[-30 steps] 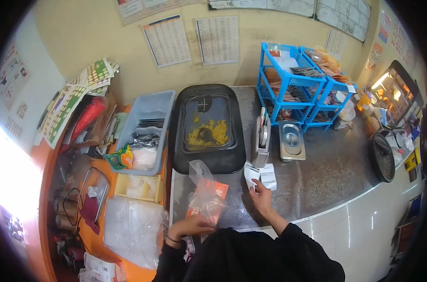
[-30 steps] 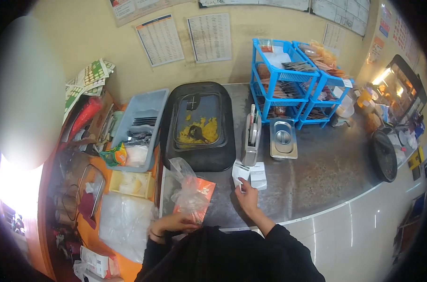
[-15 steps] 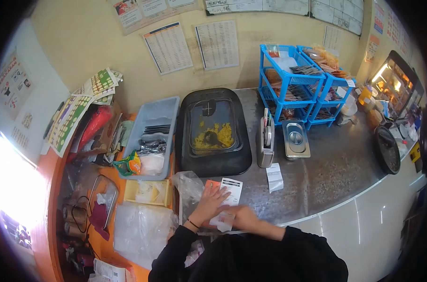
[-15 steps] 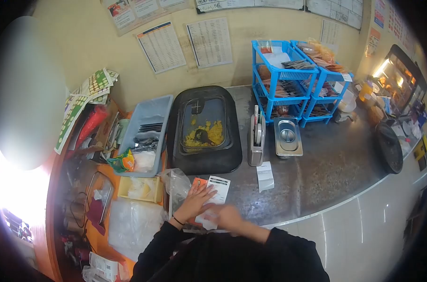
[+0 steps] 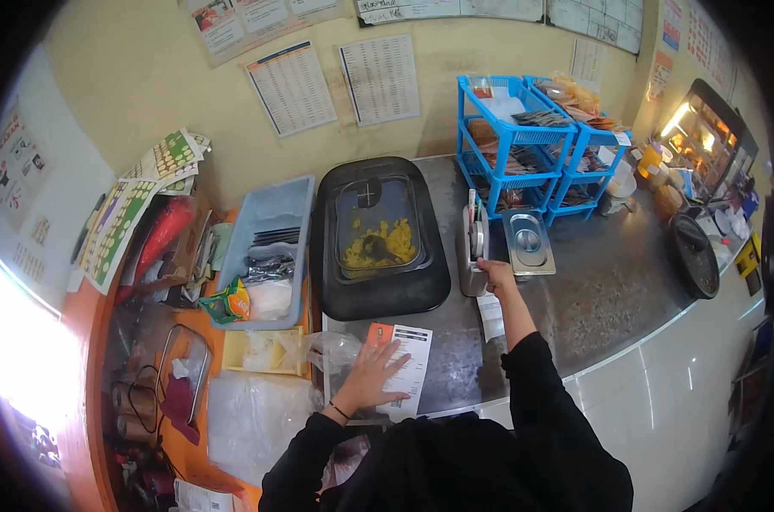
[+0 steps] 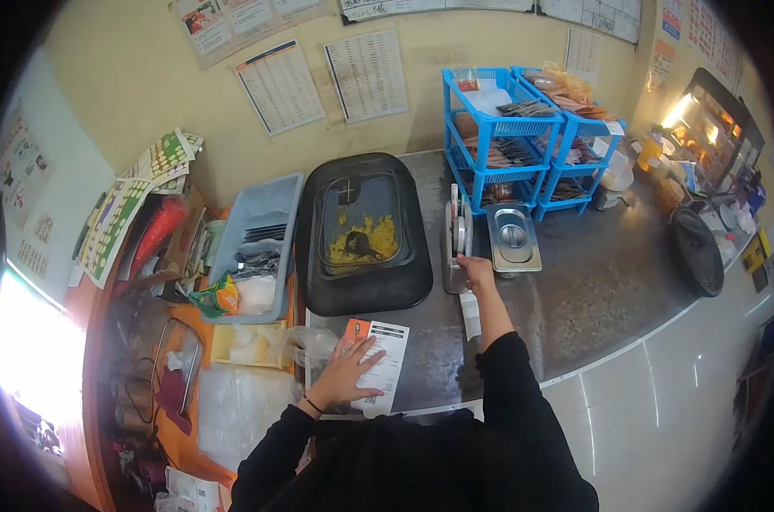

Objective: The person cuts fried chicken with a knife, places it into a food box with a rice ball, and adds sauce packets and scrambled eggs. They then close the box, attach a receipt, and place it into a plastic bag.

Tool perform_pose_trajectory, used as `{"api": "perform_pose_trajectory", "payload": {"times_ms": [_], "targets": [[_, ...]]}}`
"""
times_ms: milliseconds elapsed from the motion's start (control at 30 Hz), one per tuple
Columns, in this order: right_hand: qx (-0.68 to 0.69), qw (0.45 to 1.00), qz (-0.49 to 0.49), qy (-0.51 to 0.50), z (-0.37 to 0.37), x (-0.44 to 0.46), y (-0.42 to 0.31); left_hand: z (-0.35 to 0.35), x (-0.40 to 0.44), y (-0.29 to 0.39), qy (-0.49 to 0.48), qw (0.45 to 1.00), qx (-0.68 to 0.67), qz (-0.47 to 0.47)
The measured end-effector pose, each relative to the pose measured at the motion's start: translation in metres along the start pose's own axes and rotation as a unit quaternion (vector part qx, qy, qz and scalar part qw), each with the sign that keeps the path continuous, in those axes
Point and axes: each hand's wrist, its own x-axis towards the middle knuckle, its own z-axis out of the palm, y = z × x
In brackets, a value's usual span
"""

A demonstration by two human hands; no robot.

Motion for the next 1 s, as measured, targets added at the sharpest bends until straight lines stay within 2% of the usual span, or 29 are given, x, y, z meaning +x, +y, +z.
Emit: {"api": "perform_pose_trajectory", "payload": {"times_ms": [67, 167, 267, 433, 567, 667, 767, 867, 900, 933, 967, 1000], "targets": [[0.071, 0.997, 0.026, -0.034, 0.004, -0.004, -0.007, 0.002, -0.001, 0.0, 0.003, 1.0, 0.003, -0.001], [0.082, 0.992, -0.079, 0.062, 0.024, -0.035, -0.005, 0.001, -0.001, 0.002, 0.006, 1.0, -0.005, -0.006], [0.255, 0.938, -0.232, 0.029, 0.029, -0.026, 0.041, 0.004, -0.002, 0.002, 0.012, 1.0, -0.013, -0.012], [0.326, 0.937, -0.118, 0.026, 0.023, -0.034, 0.061, 0.0, 0.0, 0.004, 0.017, 1.0, -0.021, -0.007], [0.323, 0.946, -0.03, 0.019, 0.022, -0.031, 0.06, 0.001, -0.001, 0.003, 0.029, 0.999, -0.018, -0.003], [0.35, 0.931, 0.099, -0.011, 0.021, -0.032, 0.047, 0.003, -0.001, 0.003, 0.035, 0.999, -0.018, -0.002], [0.333, 0.917, 0.216, -0.042, 0.015, -0.014, 0.071, 0.003, -0.002, 0.002, 0.024, 0.999, -0.023, -0.001], [0.076, 0.989, 0.107, -0.063, 0.032, -0.042, 0.064, 0.007, -0.003, -0.002, 0.041, 0.999, -0.023, 0.008], [-0.05, 0.985, 0.013, -0.164, 0.037, -0.054, 0.05, 0.007, -0.007, 0.0, 0.04, 0.999, -0.028, 0.0], [-0.141, 0.951, -0.081, -0.264, 0.044, -0.064, 0.034, 0.001, -0.003, 0.002, 0.039, 0.999, -0.031, -0.005], [-0.225, 0.89, -0.173, -0.357, 0.052, -0.075, 0.021, -0.002, -0.003, 0.004, 0.037, 0.999, -0.035, -0.01], [-0.301, 0.805, -0.264, -0.437, 0.06, -0.087, 0.004, -0.002, -0.005, 0.004, 0.033, 0.999, -0.034, -0.009]]}}
